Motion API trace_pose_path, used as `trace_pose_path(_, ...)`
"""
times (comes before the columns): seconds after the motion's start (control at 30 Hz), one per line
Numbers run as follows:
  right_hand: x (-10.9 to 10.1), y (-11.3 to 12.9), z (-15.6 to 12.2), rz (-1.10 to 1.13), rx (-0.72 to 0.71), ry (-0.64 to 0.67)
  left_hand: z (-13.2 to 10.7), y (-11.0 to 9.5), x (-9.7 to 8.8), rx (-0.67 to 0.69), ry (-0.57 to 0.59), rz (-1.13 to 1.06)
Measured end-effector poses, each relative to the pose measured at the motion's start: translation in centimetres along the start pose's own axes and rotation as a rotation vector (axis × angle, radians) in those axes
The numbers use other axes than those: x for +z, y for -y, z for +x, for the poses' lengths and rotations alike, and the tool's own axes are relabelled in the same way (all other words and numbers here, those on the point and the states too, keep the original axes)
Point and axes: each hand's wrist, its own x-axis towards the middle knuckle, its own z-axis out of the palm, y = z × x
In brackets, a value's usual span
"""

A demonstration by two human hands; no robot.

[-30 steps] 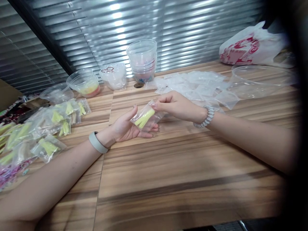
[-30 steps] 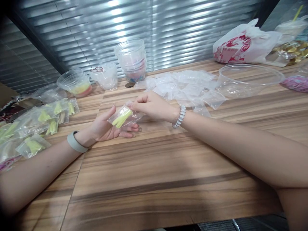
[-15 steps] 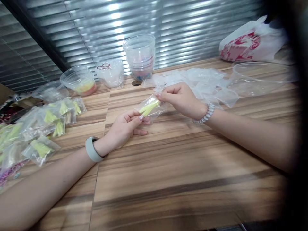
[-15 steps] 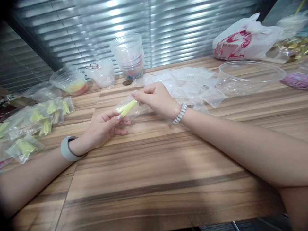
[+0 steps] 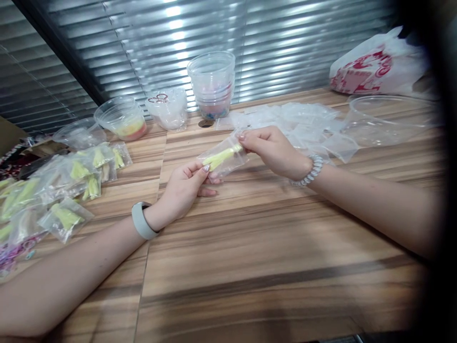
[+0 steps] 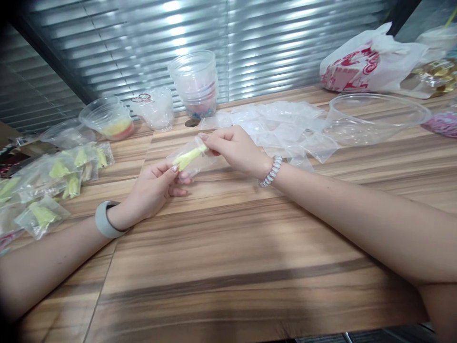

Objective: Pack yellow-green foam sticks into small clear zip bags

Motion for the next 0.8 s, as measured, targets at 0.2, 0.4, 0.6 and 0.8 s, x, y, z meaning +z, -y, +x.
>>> trace_pose_path(0.2,-0.4,-0.4,0.3,0.128,0.012,0.035,0.2,0.2,-0.2,0.028,-0.034,-0.061)
trace_pose_path(0.4,-0.5,0.4,0.2,0.131,0.018,0.039,0.3,0.3,-0.2,0.027,-0.049,-0.085)
trace_pose_path(0.6,-0.9,0.4,0.5,0.031,-0.101,0.089,0.3,0.3,-0.2,0.010,-0.054,-0.081)
trace_pose_path(0.8,-1.7,0.5,0.6,-0.209,-0.249,0.211,0.5,0.5,-0.6,0.006,-0.038,-0.138)
